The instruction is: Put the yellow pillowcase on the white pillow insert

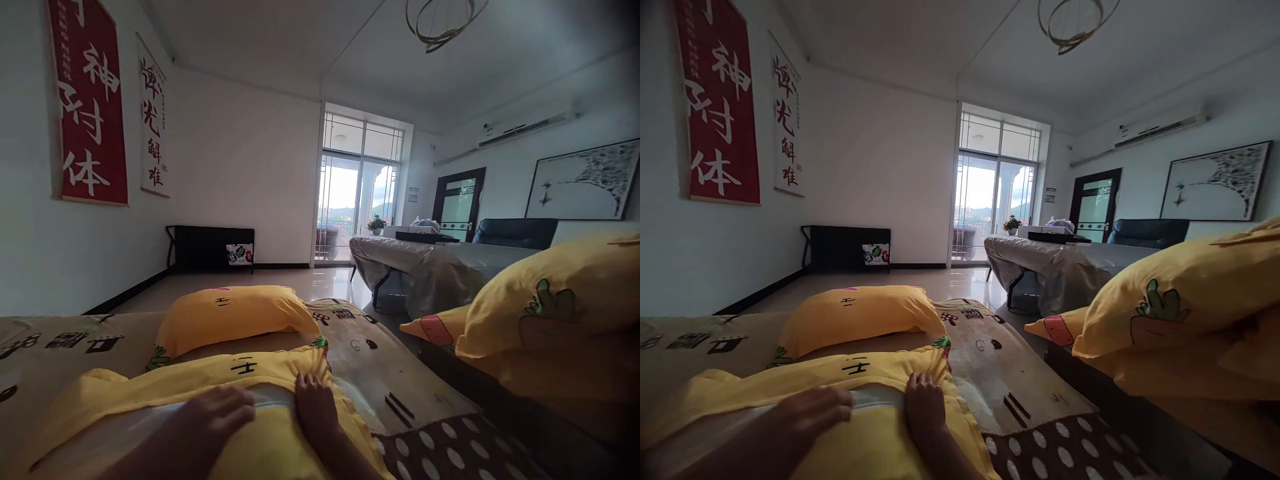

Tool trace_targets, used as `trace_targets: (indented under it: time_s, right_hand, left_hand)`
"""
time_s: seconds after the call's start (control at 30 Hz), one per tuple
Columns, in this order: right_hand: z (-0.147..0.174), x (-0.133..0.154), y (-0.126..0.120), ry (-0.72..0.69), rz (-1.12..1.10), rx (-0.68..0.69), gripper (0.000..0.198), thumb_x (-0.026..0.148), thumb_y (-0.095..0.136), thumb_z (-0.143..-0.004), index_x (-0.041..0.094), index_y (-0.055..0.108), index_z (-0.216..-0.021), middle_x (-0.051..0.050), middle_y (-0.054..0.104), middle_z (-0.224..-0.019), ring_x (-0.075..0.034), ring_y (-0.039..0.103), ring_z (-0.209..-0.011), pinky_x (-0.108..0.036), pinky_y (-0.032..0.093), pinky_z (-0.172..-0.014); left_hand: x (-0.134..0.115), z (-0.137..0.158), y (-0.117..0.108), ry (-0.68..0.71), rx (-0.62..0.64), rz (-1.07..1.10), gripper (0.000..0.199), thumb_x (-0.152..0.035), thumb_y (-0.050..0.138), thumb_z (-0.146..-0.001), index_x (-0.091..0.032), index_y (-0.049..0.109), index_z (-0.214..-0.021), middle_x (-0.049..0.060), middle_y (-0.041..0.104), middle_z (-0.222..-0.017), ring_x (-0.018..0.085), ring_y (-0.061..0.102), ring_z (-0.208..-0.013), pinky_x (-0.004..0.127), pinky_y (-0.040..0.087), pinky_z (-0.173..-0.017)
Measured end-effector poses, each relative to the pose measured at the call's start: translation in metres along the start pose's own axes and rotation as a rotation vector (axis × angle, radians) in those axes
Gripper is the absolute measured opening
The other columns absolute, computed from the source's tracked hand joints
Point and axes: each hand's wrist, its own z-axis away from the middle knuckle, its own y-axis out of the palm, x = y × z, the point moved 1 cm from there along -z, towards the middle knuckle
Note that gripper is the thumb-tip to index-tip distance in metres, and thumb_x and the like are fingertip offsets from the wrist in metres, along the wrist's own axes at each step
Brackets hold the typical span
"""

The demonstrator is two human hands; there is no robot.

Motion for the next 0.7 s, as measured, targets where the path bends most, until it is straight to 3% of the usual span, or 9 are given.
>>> trace_targets:
  time_s: [0.07,0.17,0.3,0.4,0.47,0.57,0.7]
  right_hand:
    - [0.002,-0.005,0.002,0.018,-0.029,-0.033,0.038,0.000,0.034,-0.085,0.015,0.063,-0.106,-0.013,0.065,-0.101,-0.026,0.063,-0.096,-0.034,0.048,-0.072]
    - [0.004,-0.014,0.008,0.062,-0.090,-0.072,0.035,0.001,0.037,-0.083,0.017,0.063,-0.101,-0.011,0.065,-0.102,-0.024,0.061,-0.098,-0.032,0.046,-0.075]
    - [0.003,-0.022,0.017,0.131,-0.150,-0.110,0.033,0.002,0.037,-0.083,0.019,0.062,-0.097,-0.010,0.064,-0.104,-0.023,0.057,-0.101,-0.032,0.044,-0.081]
    - [0.002,-0.022,0.020,0.128,-0.188,-0.118,0.036,0.001,0.038,-0.080,0.019,0.062,-0.098,-0.009,0.063,-0.106,-0.023,0.056,-0.102,-0.031,0.044,-0.081]
    - [0.002,-0.022,0.020,0.123,-0.202,-0.120,0.036,0.000,0.038,-0.078,0.019,0.062,-0.097,-0.009,0.064,-0.105,-0.023,0.057,-0.101,-0.031,0.044,-0.082]
    - [0.003,-0.022,0.015,0.119,-0.195,-0.096,0.037,-0.002,0.037,-0.078,0.018,0.063,-0.095,-0.009,0.065,-0.102,-0.022,0.059,-0.099,-0.031,0.044,-0.080]
    - [0.003,-0.019,-0.002,0.087,-0.156,-0.002,0.037,-0.001,0.036,-0.080,0.015,0.063,-0.100,-0.011,0.068,-0.098,-0.023,0.065,-0.093,-0.030,0.046,-0.075]
  left_hand:
    - [-0.027,-0.036,0.014,0.137,0.123,0.027,0.034,-0.007,0.038,-0.079,-0.024,0.059,-0.100,0.002,0.065,-0.105,0.018,0.058,-0.098,0.029,0.044,-0.092]
    - [-0.031,-0.064,0.046,0.132,0.183,-0.011,0.021,-0.013,0.039,-0.083,-0.019,0.057,-0.092,0.004,0.064,-0.099,0.020,0.058,-0.092,0.034,0.046,-0.091]
    - [-0.007,-0.061,0.096,0.028,0.108,-0.001,0.023,-0.022,0.040,-0.088,-0.020,0.057,-0.104,0.007,0.062,-0.111,0.023,0.055,-0.106,0.038,0.043,-0.098]
    - [0.001,-0.056,0.117,0.043,0.098,-0.050,0.030,-0.023,0.047,-0.084,-0.020,0.055,-0.114,0.008,0.058,-0.124,0.027,0.047,-0.123,0.042,0.034,-0.108]
    - [-0.003,-0.058,0.116,0.023,0.195,-0.092,0.025,-0.021,0.047,-0.083,-0.020,0.058,-0.106,0.008,0.062,-0.118,0.028,0.054,-0.115,0.044,0.039,-0.103]
    - [-0.016,-0.063,0.098,-0.025,0.381,-0.126,0.022,-0.018,0.042,-0.083,-0.018,0.060,-0.097,0.008,0.070,-0.096,0.028,0.067,-0.087,0.045,0.051,-0.086]
    - [-0.024,-0.069,0.075,-0.044,0.476,-0.134,0.032,-0.021,0.038,-0.084,-0.013,0.061,-0.105,0.014,0.071,-0.090,0.032,0.068,-0.081,0.046,0.053,-0.076]
